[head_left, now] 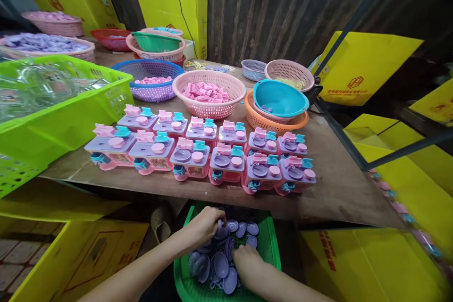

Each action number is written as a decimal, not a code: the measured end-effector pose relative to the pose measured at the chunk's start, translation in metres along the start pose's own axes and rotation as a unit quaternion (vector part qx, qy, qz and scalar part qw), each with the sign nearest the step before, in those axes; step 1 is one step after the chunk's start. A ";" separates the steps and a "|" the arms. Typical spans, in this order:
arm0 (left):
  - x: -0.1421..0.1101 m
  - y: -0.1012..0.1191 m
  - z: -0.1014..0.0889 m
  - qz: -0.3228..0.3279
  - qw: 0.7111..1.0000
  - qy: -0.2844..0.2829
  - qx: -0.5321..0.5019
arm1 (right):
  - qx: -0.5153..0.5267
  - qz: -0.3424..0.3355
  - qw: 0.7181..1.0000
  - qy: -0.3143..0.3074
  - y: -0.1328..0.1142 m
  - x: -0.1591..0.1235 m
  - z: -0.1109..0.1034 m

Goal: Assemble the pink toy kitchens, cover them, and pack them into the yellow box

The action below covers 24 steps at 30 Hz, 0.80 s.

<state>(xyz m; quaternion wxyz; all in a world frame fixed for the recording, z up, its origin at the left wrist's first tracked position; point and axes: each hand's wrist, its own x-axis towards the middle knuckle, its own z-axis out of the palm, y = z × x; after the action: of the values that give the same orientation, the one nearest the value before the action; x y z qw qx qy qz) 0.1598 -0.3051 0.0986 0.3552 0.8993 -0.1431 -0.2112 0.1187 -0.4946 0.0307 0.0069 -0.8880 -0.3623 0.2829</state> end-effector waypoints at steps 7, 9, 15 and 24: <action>-0.003 0.018 -0.007 0.020 1.000 0.019 -0.010 | 0.017 0.032 0.999 -0.037 -0.001 0.011 0.000; -0.005 0.025 -0.013 0.010 1.000 0.028 -0.005 | 0.032 0.034 0.999 -0.019 0.002 0.009 -0.003; -0.010 0.042 -0.039 -0.059 0.993 0.101 0.001 | 0.158 0.021 0.976 0.149 0.015 -0.013 -0.057; -0.006 0.076 -0.058 0.050 0.965 0.251 -0.064 | 0.273 -0.061 0.883 0.377 0.003 -0.042 -0.176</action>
<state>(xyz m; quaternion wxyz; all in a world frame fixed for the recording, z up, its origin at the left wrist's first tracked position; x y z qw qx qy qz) 0.1741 -0.3225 0.1914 0.4467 0.8905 -0.0806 0.0307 0.1854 -0.4898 0.1993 0.4021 -0.8667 -0.2948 0.0135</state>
